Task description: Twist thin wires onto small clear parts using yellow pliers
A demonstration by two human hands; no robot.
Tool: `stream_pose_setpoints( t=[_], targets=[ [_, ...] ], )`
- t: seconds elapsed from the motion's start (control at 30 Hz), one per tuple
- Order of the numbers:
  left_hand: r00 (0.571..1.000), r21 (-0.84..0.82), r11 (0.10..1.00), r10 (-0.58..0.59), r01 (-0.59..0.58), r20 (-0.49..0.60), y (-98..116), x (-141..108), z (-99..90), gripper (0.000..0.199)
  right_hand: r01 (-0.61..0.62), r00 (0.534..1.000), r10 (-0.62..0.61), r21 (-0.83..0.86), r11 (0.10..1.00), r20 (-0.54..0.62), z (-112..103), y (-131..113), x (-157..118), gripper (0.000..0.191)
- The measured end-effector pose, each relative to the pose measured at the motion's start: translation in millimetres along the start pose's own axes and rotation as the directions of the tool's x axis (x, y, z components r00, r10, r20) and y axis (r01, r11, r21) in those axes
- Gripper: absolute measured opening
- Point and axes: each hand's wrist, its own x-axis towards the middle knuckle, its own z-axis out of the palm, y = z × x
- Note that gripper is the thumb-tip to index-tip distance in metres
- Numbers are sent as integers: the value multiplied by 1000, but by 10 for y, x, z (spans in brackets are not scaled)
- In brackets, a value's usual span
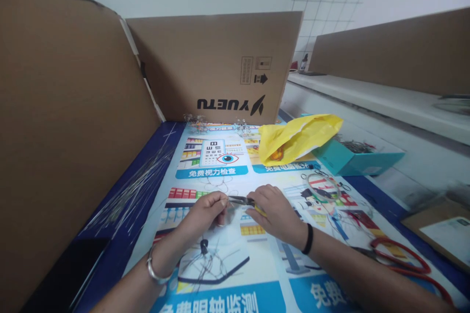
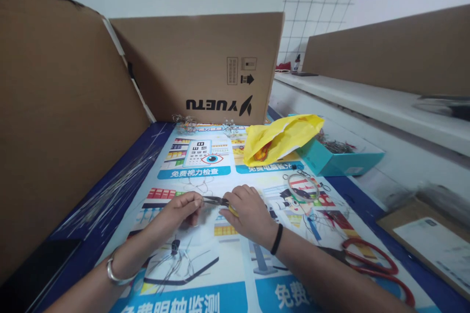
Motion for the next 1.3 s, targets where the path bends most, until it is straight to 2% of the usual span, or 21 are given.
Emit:
stream_pose_setpoints(
  t=[0.2,0.53,0.87,1.07,1.3],
  targets=[
    [1000,48,999,-7,6,20,-8,-2,-10,20,24,1000,-23,-36,999,16,-12,2,9,26],
    [997,-36,999,-37,39,66,7,-8,-12,23,85,996,-85,-10,996,37,-23,44,8,28],
    [997,18,998,-53,52,53,-3,-20,-2,27,149,988,-135,-218,964,77,-94,24,36,26],
    [998,26,999,-44,43,48,-27,-13,1,25,164,986,-152,-250,954,67,-96,13,35,23],
    [997,23,998,-67,66,44,-8,-12,-1,21,151,986,-122,-296,943,115,-76,-1,22,21]
  ],
)
